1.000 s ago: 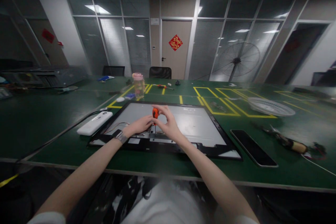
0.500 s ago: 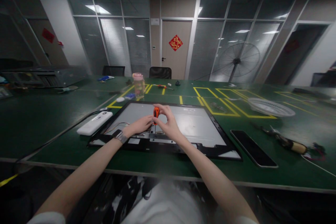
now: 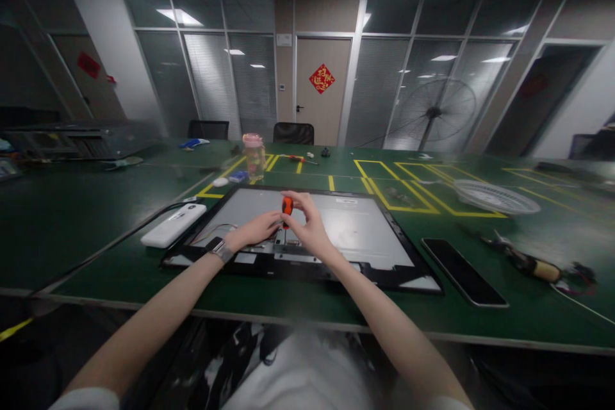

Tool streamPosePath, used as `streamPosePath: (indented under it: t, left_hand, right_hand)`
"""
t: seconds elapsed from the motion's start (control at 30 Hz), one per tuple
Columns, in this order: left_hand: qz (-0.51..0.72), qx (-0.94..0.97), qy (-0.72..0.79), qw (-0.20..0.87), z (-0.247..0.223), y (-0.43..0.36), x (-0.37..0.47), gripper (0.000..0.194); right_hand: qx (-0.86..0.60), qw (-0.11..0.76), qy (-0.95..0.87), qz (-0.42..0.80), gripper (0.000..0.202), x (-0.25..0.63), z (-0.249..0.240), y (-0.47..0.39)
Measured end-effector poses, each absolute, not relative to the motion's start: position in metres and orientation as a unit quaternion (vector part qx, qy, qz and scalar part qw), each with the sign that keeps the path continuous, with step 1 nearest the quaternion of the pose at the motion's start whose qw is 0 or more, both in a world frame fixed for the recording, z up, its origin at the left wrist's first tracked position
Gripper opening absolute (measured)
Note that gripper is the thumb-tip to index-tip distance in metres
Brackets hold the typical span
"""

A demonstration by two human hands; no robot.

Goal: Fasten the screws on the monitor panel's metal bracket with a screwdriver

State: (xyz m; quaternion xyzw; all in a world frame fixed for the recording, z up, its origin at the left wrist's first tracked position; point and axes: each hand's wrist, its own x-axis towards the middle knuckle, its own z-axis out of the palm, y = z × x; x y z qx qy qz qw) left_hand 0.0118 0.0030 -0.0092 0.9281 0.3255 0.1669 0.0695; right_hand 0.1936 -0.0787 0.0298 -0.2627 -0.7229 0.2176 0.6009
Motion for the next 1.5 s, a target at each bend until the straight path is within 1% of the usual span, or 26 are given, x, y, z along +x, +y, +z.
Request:
streamPosePath:
  t: [0.1,0.27,0.37,0.53,0.6,0.87,0.93,1.1,1.17,1.33,1.4,1.5]
  left_hand:
    - [0.167,0.927,0.329,0.069,-0.009,0.003,0.011,0.029]
    - [0.177,0.928,0.318,0.074,-0.011,0.004,0.012,0.029]
    - [0.173,0.930,0.316,0.073,-0.010,0.003,0.012,0.029]
    - [0.169,0.927,0.328,0.070,-0.008,0.002,0.012,0.029]
    - [0.163,0.928,0.326,0.069,-0.008,0.002,0.012,0.028]
    - [0.169,0.929,0.323,0.067,-0.011,0.005,0.011,0.030]
    - [0.167,0.931,0.319,0.065,-0.011,0.004,0.011,0.029]
    - [0.165,0.930,0.321,0.064,-0.008,0.003,0.012,0.028]
    - [0.162,0.932,0.320,0.062,-0.009,0.004,0.012,0.028]
    - [0.167,0.930,0.320,0.063,-0.012,0.007,0.012,0.030]
    - [0.166,0.930,0.321,0.062,-0.012,0.006,0.012,0.029]
    - [0.160,0.931,0.324,0.060,-0.010,0.005,0.012,0.027]
  right_hand:
    - [-0.271,0.608,-0.718,0.203,0.038,0.194,0.028,-0.077]
    - [-0.261,0.602,-0.718,0.231,0.044,0.193,0.029,-0.080]
    - [-0.246,0.595,-0.725,0.244,0.042,0.193,0.030,-0.083]
    - [-0.274,0.611,-0.717,0.194,0.037,0.193,0.031,-0.082]
    - [-0.278,0.616,-0.712,0.191,0.035,0.192,0.031,-0.082]
    - [-0.247,0.589,-0.719,0.272,0.038,0.193,0.033,-0.087]
    - [-0.249,0.592,-0.721,0.261,0.036,0.194,0.033,-0.085]
    - [-0.273,0.617,-0.714,0.186,0.033,0.192,0.031,-0.082]
    - [-0.274,0.618,-0.712,0.192,0.031,0.191,0.032,-0.083]
    - [-0.255,0.602,-0.715,0.248,0.034,0.192,0.034,-0.088]
    - [-0.255,0.603,-0.717,0.239,0.033,0.192,0.034,-0.087]
    - [-0.270,0.615,-0.715,0.191,0.031,0.192,0.031,-0.083]
